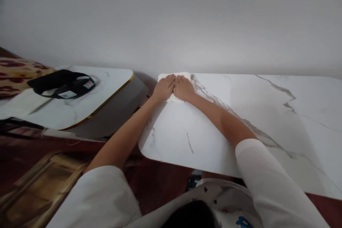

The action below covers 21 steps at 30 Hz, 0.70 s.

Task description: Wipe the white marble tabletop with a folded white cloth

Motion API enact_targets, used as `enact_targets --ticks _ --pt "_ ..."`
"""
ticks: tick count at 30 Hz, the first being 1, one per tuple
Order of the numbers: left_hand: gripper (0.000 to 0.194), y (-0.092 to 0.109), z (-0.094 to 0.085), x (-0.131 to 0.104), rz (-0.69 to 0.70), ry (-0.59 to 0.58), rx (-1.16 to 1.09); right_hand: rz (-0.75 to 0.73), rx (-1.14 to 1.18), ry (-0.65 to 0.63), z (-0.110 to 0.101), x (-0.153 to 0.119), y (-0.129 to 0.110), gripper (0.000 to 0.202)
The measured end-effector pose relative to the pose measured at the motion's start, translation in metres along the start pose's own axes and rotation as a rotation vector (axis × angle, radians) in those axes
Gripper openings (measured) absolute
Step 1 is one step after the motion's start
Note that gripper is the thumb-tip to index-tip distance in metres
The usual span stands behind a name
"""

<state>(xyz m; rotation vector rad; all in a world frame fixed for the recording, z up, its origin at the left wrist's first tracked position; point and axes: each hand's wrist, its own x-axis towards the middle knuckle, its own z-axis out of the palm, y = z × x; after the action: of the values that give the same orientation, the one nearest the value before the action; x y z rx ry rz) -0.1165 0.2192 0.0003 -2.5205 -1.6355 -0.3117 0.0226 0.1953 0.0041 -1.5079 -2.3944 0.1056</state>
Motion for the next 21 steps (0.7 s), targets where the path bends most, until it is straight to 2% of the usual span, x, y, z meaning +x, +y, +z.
enact_targets --ticks 5,7,9,11,14,21 --pt "0.055 0.015 0.012 0.065 0.088 -0.002 -0.026 0.08 -0.041 0.048 -0.002 0.026 0.049 0.059" --pt "0.054 0.026 0.015 0.081 0.135 0.002 -0.037 0.135 -0.05 0.074 -0.003 0.026 0.063 0.059" --pt "0.054 0.036 0.017 0.087 0.179 0.016 -0.052 0.169 -0.063 0.098 -0.003 0.018 0.072 0.059" --pt "0.055 0.046 0.017 0.082 0.216 0.031 -0.064 0.178 -0.08 0.117 -0.004 0.004 0.074 0.059" --pt "0.056 0.056 0.015 0.062 0.266 0.033 -0.077 0.198 -0.091 0.123 -0.008 -0.023 0.064 0.059" --pt "0.056 0.052 -0.002 -0.015 0.273 -0.006 -0.068 0.225 -0.067 0.065 -0.019 -0.077 -0.002 0.06"
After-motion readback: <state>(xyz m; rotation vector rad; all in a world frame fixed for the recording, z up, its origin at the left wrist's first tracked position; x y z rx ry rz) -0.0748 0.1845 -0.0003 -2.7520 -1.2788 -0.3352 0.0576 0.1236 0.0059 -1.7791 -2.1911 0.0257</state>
